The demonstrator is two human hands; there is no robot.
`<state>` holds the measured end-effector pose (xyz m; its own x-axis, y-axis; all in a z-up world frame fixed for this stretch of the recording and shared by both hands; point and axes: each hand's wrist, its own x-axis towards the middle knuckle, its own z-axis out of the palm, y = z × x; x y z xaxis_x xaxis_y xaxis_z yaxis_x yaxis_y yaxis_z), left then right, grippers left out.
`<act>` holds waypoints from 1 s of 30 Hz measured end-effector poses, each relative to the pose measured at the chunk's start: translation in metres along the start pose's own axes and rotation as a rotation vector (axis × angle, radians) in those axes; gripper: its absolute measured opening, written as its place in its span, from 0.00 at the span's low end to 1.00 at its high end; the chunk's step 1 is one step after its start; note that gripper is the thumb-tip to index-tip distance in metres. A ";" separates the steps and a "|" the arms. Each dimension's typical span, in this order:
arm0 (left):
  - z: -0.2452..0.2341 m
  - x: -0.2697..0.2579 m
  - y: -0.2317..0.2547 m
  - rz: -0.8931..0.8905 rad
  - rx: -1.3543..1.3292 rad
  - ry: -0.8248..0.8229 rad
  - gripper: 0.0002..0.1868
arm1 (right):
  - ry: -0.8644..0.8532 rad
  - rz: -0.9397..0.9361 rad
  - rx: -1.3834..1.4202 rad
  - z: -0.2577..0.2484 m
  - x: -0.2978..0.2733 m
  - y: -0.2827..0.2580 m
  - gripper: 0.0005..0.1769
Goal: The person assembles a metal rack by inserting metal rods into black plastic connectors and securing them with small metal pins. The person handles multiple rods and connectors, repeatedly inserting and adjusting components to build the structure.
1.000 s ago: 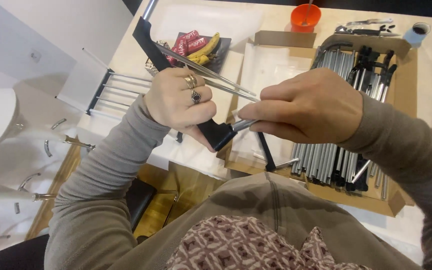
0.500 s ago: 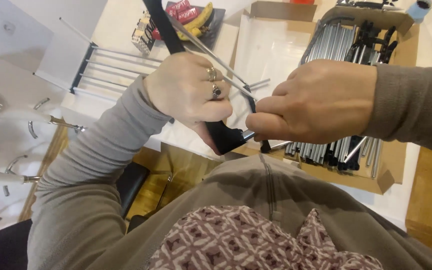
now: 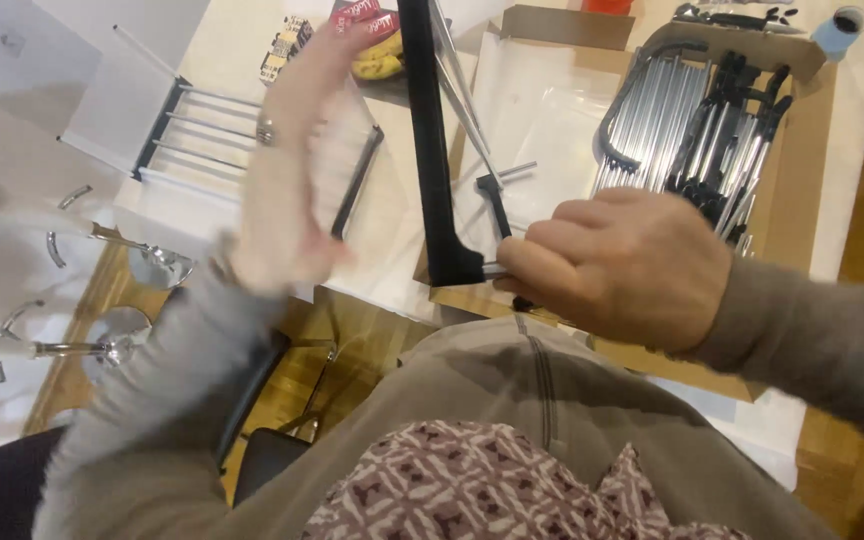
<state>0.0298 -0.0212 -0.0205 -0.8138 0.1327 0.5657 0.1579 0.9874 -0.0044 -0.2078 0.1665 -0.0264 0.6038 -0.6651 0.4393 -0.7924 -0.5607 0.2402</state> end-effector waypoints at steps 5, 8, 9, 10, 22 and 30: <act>0.029 0.012 0.075 -1.109 -1.107 0.317 0.33 | 0.027 -0.045 -0.094 0.017 0.011 -0.029 0.05; 0.027 0.018 0.082 -1.255 -1.160 0.338 0.24 | 0.038 0.022 -0.019 0.004 0.022 -0.040 0.13; 0.025 0.020 0.089 -1.262 -1.159 0.344 0.24 | 0.037 0.016 -0.013 0.006 0.020 -0.043 0.13; 0.024 0.022 0.094 -1.313 -1.288 0.424 0.18 | -0.037 0.045 0.024 0.007 0.018 -0.045 0.10; 0.079 0.014 0.115 -1.438 -1.403 0.740 0.15 | -0.400 0.245 0.385 0.040 -0.009 -0.075 0.23; 0.092 0.006 0.119 -1.317 -1.347 0.533 0.16 | -0.602 0.635 0.898 0.055 -0.019 -0.088 0.27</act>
<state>-0.0076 0.1047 -0.0935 -0.5778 -0.8007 -0.1584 0.1569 -0.2995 0.9411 -0.1444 0.2015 -0.1032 0.2685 -0.9274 -0.2606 -0.7619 -0.0389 -0.6466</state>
